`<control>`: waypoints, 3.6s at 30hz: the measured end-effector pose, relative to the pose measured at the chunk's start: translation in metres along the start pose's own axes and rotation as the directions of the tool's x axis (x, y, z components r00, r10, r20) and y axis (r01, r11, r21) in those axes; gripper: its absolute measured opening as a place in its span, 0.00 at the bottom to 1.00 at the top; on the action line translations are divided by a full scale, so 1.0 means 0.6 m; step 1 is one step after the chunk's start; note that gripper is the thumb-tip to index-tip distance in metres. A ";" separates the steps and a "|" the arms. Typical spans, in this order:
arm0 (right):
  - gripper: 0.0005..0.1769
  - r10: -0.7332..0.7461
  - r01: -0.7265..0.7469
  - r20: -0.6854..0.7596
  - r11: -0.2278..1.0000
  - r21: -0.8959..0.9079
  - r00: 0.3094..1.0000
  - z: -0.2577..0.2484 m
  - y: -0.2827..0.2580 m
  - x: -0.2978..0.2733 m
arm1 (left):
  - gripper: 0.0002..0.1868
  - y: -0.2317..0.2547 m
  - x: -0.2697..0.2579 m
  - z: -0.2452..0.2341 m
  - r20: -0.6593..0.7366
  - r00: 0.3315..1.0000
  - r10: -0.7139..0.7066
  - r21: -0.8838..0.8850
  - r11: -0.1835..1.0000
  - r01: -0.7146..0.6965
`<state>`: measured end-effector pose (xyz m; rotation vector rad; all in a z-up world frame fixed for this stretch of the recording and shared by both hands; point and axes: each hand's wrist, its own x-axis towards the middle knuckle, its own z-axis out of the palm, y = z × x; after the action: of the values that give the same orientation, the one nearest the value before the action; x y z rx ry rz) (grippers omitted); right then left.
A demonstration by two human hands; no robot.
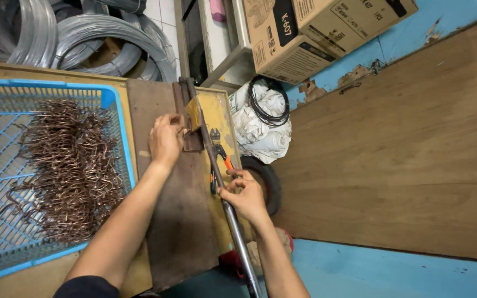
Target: Pick up small metal wires from a basket, place them into a cutting jig, and operate the hand cutter to process them.
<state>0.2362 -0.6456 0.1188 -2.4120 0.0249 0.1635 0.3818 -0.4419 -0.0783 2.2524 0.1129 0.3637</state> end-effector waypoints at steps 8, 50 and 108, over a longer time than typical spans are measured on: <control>0.12 -0.022 0.022 0.004 0.999 -0.030 1.000 0.045 0.040 -0.005 | 0.16 0.048 -0.010 -0.043 0.016 0.996 -0.087 -0.111 0.990 0.089; 0.53 0.533 -0.568 0.206 0.800 0.192 0.821 0.158 0.048 0.010 | 0.17 0.037 0.036 -0.053 0.073 0.972 0.223 0.128 0.965 -0.231; 0.24 0.330 -0.335 -0.256 0.942 0.027 0.909 0.179 0.085 0.011 | 0.14 0.090 0.017 -0.103 0.005 0.998 0.067 0.318 0.946 -0.065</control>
<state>0.2277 -0.6128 0.0048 -2.4135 0.5596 0.0035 0.3709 -0.4297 0.0027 2.5801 0.1050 0.4127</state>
